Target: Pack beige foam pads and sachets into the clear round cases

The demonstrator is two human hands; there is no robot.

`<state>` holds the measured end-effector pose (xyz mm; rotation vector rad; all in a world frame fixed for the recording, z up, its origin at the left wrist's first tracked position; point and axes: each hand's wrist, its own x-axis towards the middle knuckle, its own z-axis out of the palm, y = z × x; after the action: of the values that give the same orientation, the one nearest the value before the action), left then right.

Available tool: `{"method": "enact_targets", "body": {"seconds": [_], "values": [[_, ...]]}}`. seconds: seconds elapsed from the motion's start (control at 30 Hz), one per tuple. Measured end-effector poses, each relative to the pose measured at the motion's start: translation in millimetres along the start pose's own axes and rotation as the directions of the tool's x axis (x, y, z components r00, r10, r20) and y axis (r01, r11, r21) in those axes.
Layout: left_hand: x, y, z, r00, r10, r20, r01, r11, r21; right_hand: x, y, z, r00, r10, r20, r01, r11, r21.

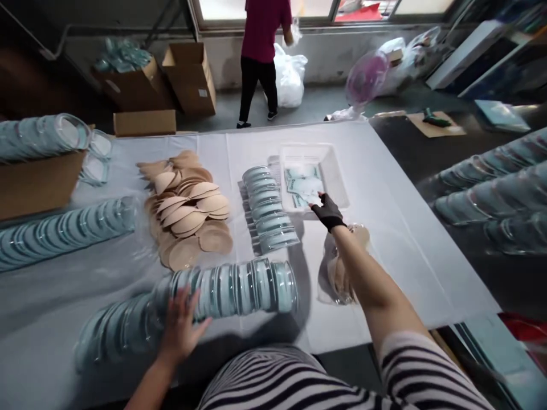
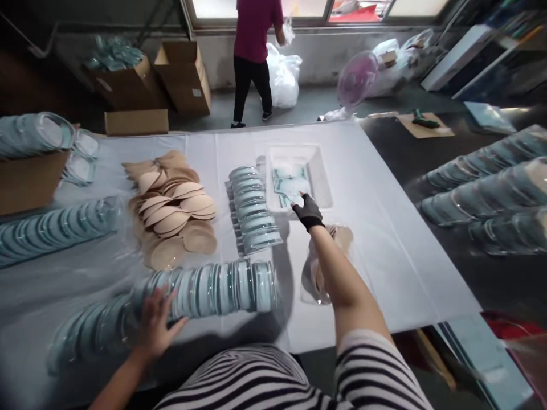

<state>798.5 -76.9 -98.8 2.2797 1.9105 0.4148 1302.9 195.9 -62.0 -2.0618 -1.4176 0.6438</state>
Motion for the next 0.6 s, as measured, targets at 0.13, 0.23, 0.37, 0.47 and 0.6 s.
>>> {"method": "enact_targets", "body": {"seconds": [0.13,0.23,0.37,0.47,0.6], "values": [[37.6,38.5,21.2,0.972,0.176,0.158,-0.181,0.983,0.023,91.2,5.5,6.1,0.956,0.294,0.026,-0.292,0.954,-0.064],[84.0,27.8,20.5,0.956,0.06,0.287,-0.086,0.993,0.077,137.1,17.3,16.9,0.936,0.35,0.045,-0.339,0.926,-0.166],[129.4,0.8,11.9,0.8,-0.226,0.557,0.162,0.973,0.162,169.9,19.3,39.8,0.905,0.41,0.115,-0.366,0.887,-0.283],[129.4,1.1,11.5,0.705,-0.278,0.652,0.184,0.96,0.211,178.4,13.0,53.5,0.901,0.42,0.11,-0.351,0.853,-0.386],[119.0,25.5,12.7,0.66,-0.292,0.693,0.16,0.955,0.25,182.5,18.4,53.9,0.912,0.387,0.139,-0.298,0.855,-0.424]]}}
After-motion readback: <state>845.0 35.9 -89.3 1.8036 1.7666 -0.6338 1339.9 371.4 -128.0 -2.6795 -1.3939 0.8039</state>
